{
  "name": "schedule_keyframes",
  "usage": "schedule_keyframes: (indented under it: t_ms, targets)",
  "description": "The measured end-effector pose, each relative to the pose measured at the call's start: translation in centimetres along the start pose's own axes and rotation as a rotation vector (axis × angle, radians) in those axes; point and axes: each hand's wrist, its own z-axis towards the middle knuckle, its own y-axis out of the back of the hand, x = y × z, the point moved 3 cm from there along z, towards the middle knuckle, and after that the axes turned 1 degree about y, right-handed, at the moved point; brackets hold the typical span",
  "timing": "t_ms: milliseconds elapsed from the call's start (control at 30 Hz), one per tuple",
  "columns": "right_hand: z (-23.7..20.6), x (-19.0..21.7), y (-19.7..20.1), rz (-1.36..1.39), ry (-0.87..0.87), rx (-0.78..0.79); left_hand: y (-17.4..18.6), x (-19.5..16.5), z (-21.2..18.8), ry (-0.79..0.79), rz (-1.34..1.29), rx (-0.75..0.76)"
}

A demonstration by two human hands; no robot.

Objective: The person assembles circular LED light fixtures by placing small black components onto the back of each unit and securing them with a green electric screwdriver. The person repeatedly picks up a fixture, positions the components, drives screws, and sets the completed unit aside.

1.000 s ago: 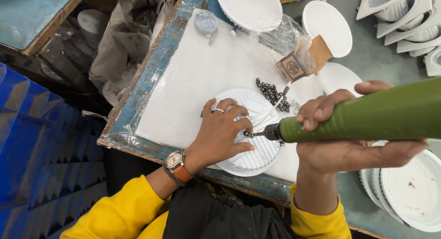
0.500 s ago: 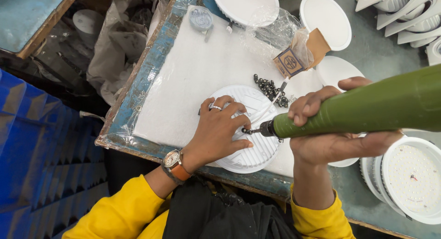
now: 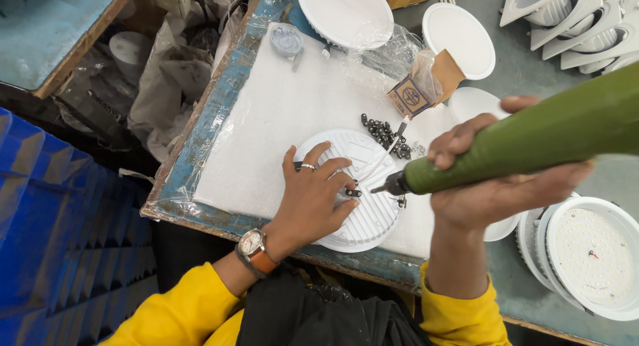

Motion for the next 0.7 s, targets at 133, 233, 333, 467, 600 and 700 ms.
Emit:
schedule_keyframes:
  t_ms: [133,233,333,467,600,700]
  targets:
    - [1.5,0.7,1.6,-0.042,0.067,0.015,-0.6,-0.2,-0.5,-0.007,0.020,-0.020]
    - [2.5,1.0,3.0,-0.040,0.070,0.053,-0.6,0.3,-0.4,-0.029,-0.006,-0.044]
    - [2.7,1.0,4.6,-0.101,0.075,0.077,-0.2,1.9,0.1,0.076,-0.108,-0.059]
    - [0.7,-1.7,5.9,-0.217,-0.187,0.101,0.4,3.3,0.5,0.104,-0.118,-0.122]
    - [-3.5,-5.1,4.7,-1.194,-0.206,0.494,0.3,3.4,0.5,0.133,-0.130,-0.106]
    - [-5.4,-5.7,3.3,-1.204,-0.070,0.572,0.4,3.3,0.4,0.109,-0.119,-0.130]
